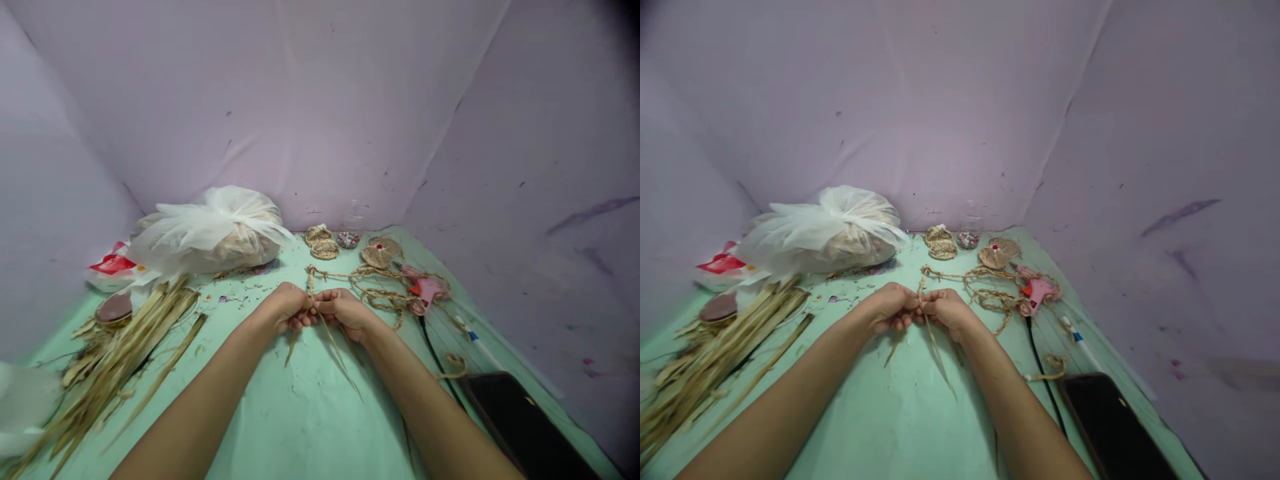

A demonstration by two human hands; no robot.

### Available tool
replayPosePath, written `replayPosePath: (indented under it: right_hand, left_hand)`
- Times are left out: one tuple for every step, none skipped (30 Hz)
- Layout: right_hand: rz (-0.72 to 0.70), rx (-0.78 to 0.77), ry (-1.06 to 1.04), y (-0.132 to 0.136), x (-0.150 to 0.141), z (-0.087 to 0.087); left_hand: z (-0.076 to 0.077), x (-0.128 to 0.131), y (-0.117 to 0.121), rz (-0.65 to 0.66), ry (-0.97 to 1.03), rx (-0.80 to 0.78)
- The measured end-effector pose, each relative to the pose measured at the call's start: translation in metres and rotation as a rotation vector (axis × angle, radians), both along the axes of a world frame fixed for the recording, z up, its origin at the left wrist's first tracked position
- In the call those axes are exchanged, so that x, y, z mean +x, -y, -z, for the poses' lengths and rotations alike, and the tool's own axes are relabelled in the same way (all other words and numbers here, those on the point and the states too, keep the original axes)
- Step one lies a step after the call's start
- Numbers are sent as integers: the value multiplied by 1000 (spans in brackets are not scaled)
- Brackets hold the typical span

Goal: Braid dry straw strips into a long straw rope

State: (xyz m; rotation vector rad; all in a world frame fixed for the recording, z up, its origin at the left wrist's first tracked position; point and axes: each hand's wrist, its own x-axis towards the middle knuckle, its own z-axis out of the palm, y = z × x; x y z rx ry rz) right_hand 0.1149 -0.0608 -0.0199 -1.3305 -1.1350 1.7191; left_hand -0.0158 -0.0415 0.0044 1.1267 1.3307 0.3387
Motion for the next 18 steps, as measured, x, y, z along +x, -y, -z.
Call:
replayPosePath:
  right_hand:
    - [-17,9,7,-1,1,1]
    - [-37,27,32,-2,2,2]
    - [-54,55,79,-3,2,3]
    - [-67,95,153,-3,3,4]
    - [-81,147,254,-4,3,5]
    - [-89,211,380,-4,3,5]
    - [-91,286,516,-3,3,5]
    - [-86,367,654,-2,2,4]
    - [-81,442,786,0,1,2]
    - [-77,500,907,3,0,-1]
    - [-74,537,1013,6,-2,-5]
    - [-72,547,1105,9,-4,-10]
    - [-74,534,1183,12,-7,-15]
    - [-78,509,1246,15,-10,-20]
    - [-85,483,1290,19,-13,-25]
    - [-98,465,1317,22,-17,-29]
    - [-120,453,1331,25,-20,-33]
    - [-149,449,1337,28,-24,-36]
  left_hand:
    - [2,1,1,11,15,-15]
    - [3,2,1,18,4,-13]
    - [4,2,2,25,-34,1]
    - [5,3,2,31,-96,21]
    - [6,3,2,32,-171,44]
    - [8,4,2,28,-245,75]
    - [10,4,2,19,-306,116]
    - [14,5,1,7,-343,173]
    - [18,5,1,-5,-353,242]
    - [23,5,0,-13,-340,311]
    - [27,6,0,-18,-318,365]
    - [29,6,0,-23,-297,391]
    - [30,7,0,-28,-275,390]
    - [30,8,1,-39,-255,369]
    - [28,9,2,-58,-239,336]
    - [25,11,4,-86,-221,297]
    - [22,12,5,-123,-202,252]
    - [18,13,7,-163,-179,206]
